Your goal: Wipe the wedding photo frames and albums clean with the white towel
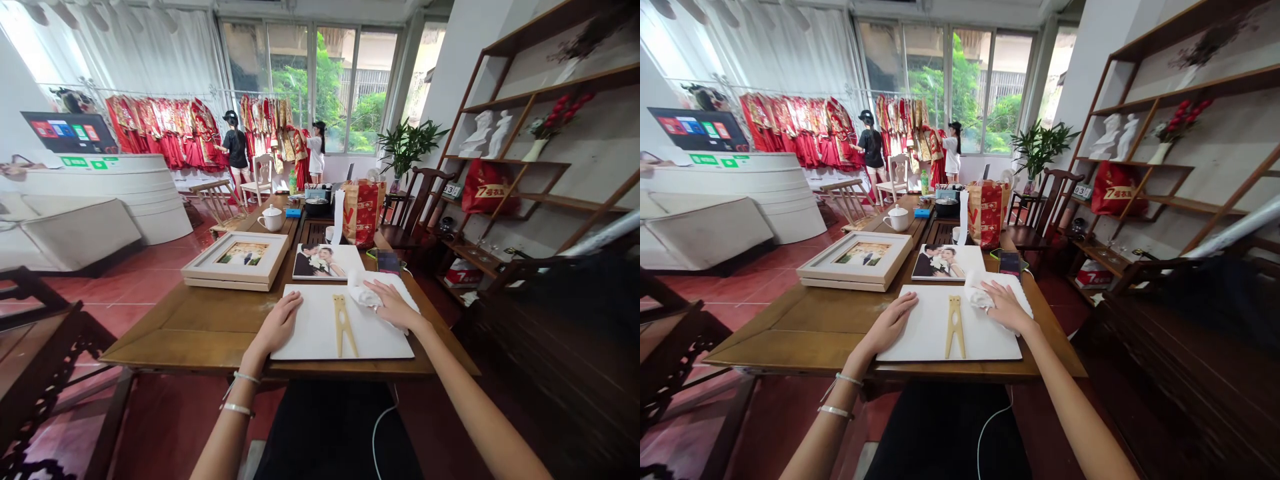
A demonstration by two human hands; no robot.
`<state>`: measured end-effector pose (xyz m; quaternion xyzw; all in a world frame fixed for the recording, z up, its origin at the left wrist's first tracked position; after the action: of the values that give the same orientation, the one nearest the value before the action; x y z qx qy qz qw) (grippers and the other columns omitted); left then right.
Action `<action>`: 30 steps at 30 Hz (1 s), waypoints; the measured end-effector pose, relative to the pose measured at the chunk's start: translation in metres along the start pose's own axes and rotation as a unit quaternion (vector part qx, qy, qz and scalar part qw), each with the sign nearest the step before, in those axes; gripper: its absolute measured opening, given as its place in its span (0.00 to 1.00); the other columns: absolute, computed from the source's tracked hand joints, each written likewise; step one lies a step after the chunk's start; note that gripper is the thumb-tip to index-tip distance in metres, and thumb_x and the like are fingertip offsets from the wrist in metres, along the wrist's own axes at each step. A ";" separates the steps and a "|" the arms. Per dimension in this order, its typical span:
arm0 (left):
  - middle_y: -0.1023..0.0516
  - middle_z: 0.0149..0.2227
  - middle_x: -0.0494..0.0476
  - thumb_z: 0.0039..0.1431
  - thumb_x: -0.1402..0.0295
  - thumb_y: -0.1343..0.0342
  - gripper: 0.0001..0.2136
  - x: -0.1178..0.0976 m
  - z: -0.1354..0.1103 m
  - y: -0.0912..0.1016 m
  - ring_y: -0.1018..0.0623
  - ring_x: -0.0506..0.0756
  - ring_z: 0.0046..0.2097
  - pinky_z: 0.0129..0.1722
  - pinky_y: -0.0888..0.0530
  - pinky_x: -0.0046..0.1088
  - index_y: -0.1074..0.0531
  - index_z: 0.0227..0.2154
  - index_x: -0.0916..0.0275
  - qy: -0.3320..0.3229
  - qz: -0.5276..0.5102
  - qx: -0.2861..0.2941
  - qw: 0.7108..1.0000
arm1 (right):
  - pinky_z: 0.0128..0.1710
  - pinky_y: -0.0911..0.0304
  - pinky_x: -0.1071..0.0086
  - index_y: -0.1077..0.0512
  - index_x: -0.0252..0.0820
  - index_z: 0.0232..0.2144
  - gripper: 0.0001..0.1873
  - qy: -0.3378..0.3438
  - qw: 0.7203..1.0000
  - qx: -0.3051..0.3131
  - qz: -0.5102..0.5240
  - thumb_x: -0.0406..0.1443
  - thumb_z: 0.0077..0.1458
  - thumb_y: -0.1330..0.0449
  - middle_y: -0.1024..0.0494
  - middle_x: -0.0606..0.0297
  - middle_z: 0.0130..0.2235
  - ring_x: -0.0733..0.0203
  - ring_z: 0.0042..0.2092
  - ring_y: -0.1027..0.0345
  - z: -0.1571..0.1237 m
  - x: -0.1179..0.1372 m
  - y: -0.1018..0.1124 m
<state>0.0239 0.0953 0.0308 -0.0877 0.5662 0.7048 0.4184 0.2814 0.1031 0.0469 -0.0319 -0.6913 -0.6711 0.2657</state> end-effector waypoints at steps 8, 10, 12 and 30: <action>0.34 0.60 0.63 0.62 0.70 0.58 0.19 0.002 0.000 -0.001 0.37 0.58 0.63 0.63 0.41 0.43 0.30 0.52 0.65 -0.003 -0.007 -0.004 1.000 | 0.65 0.74 0.47 0.49 0.49 0.64 0.37 0.087 0.995 0.034 0.044 0.30 0.52 0.49 0.49 0.67 0.66 0.54 0.67 0.65 -0.058 0.057 -0.017; 0.34 0.60 0.62 0.62 0.70 0.58 0.19 0.002 0.000 -0.001 0.37 0.58 0.63 0.63 0.41 0.43 0.30 0.52 0.63 -0.004 -0.007 -0.006 1.000 | 0.65 0.75 0.47 0.49 0.51 0.64 0.36 0.111 0.989 0.056 0.081 0.31 0.54 0.48 0.50 0.68 0.66 0.54 0.68 0.67 -0.085 0.069 -0.018; 0.34 0.61 0.63 0.62 0.70 0.58 0.19 0.003 0.000 -0.002 0.38 0.58 0.63 0.63 0.42 0.44 0.30 0.52 0.64 -0.005 -0.004 -0.005 1.000 | 0.65 0.75 0.48 0.48 0.53 0.64 0.33 0.112 0.984 0.085 0.111 0.34 0.57 0.48 0.50 0.69 0.66 0.54 0.68 0.67 -0.106 0.073 -0.018; 0.34 0.60 0.61 0.62 0.69 0.58 0.19 0.002 0.000 0.000 0.37 0.58 0.63 0.63 0.41 0.43 0.30 0.52 0.62 -0.007 -0.005 -0.009 1.000 | 0.62 0.54 0.50 0.40 0.44 0.60 0.27 0.041 0.993 -0.013 0.114 0.44 0.61 0.52 0.35 0.58 0.60 0.49 0.62 0.46 0.025 0.025 -0.003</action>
<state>0.0225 0.0963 0.0290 -0.0896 0.5565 0.7085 0.4246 0.2500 0.1189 0.0554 -0.0863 -0.6633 -0.6461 0.3677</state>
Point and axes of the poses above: each hand's wrist, its own z-axis towards the middle knuckle, its own y-axis out of the back of the hand, x = y × z, the point moved 9 cm from there along z, towards the middle knuckle
